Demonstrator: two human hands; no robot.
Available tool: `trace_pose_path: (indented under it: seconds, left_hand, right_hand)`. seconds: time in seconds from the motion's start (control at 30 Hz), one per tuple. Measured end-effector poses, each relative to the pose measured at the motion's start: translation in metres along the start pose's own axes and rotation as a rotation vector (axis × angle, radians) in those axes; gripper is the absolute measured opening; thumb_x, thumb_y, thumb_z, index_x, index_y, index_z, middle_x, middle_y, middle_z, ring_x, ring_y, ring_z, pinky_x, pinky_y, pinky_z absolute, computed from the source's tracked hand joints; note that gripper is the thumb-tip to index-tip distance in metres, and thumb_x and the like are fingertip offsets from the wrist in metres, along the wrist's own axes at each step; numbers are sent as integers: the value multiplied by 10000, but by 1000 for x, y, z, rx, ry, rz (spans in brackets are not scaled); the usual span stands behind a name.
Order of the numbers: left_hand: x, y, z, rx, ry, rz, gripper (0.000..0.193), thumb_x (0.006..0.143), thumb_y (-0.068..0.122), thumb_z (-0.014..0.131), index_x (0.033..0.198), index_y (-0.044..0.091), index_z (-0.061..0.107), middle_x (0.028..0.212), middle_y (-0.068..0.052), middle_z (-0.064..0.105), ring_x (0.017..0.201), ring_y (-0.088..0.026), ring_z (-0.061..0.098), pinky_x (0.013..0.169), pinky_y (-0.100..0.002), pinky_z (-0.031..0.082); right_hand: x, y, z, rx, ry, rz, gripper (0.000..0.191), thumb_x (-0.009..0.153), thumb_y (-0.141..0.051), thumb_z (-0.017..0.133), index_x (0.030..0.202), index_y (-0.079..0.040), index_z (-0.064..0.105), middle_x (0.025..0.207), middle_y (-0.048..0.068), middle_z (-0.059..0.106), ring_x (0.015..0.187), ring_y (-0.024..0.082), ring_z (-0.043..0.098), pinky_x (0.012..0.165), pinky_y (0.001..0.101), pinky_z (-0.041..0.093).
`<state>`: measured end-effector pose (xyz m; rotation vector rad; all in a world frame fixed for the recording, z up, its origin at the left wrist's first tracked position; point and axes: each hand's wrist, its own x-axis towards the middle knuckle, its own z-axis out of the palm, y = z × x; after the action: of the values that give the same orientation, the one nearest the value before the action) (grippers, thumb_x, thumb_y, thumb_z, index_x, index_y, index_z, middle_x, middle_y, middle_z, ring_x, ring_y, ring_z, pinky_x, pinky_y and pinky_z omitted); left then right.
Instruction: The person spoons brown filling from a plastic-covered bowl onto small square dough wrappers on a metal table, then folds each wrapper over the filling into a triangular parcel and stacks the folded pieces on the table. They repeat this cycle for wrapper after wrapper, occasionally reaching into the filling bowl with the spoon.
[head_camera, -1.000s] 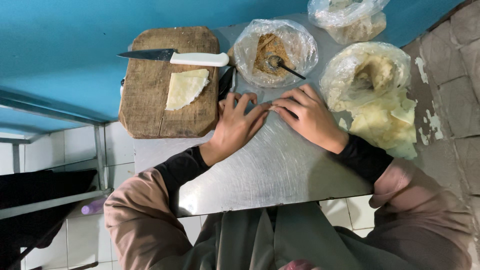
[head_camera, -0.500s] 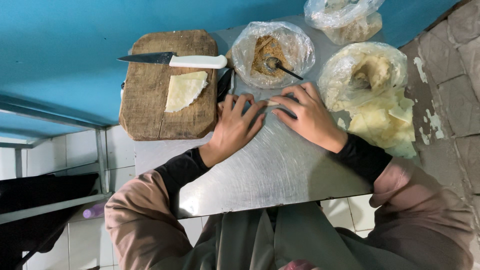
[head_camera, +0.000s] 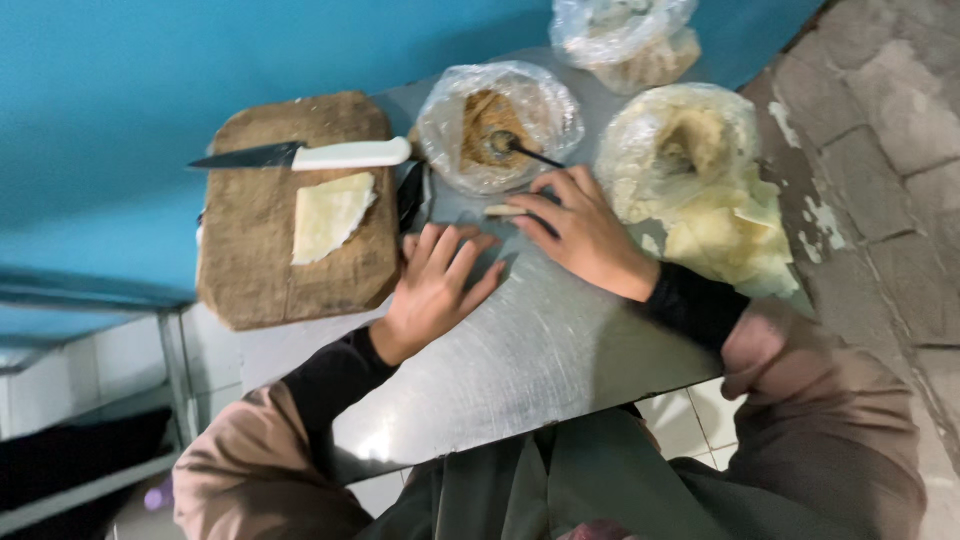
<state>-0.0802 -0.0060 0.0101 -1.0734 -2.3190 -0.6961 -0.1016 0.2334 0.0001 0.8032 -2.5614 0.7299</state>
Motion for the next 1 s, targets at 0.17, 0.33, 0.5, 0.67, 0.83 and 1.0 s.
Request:
trace_pose_path:
  seconds: [0.17,0.33,0.5,0.67,0.83,1.0]
  left_hand:
    - [5,4,0,-84,-39,120,200,928,160,813,1027,71,663,1033,-53,654,883,-242,614,756,-381,438]
    - [5,9,3,-114,-14,175,176,904,142,819,989,58,689,1003,-46,681,851,-238,639,720,-377,459]
    - [-3,17,9,-131,-42,220,193,889,131,834,968,57,674,985,-57,688,828,-256,648,687,-388,462]
    - [-15,24,16,-129,-32,253,203,912,102,840,987,57,656,1015,-64,694,849,-277,661,720,-394,496]
    - [-25,33,24,-77,-43,290,213,942,103,859,1013,65,662,1026,-70,681,839,-291,649,712,-407,492]
    - [-26,46,30,31,-82,398,224,986,98,880,1032,70,663,1052,-72,680,828,-273,627,684,-379,476]
  right_hand:
    - [-7,5,2,-76,58,-47,203,982,-230,732,1148,-113,724,1129,43,584,1087,281,537,939,403,474]
    - [-23,7,2,-142,93,-122,191,1003,-219,727,1163,-119,701,1144,37,571,1081,264,535,922,394,474]
    - [-37,9,1,-171,156,-213,202,982,-213,746,1156,-133,682,1164,31,570,1104,250,532,907,392,466]
    - [-66,0,-12,-163,128,-244,188,961,-192,769,1125,-120,712,1167,27,553,1127,250,520,911,394,466]
    - [-127,-16,-59,-98,105,-177,168,1008,-169,787,1125,-75,712,1200,35,628,1157,228,559,970,383,502]
    - [-218,-32,-123,261,37,68,191,1043,-149,756,1222,-88,726,1048,47,732,925,140,685,779,289,556]
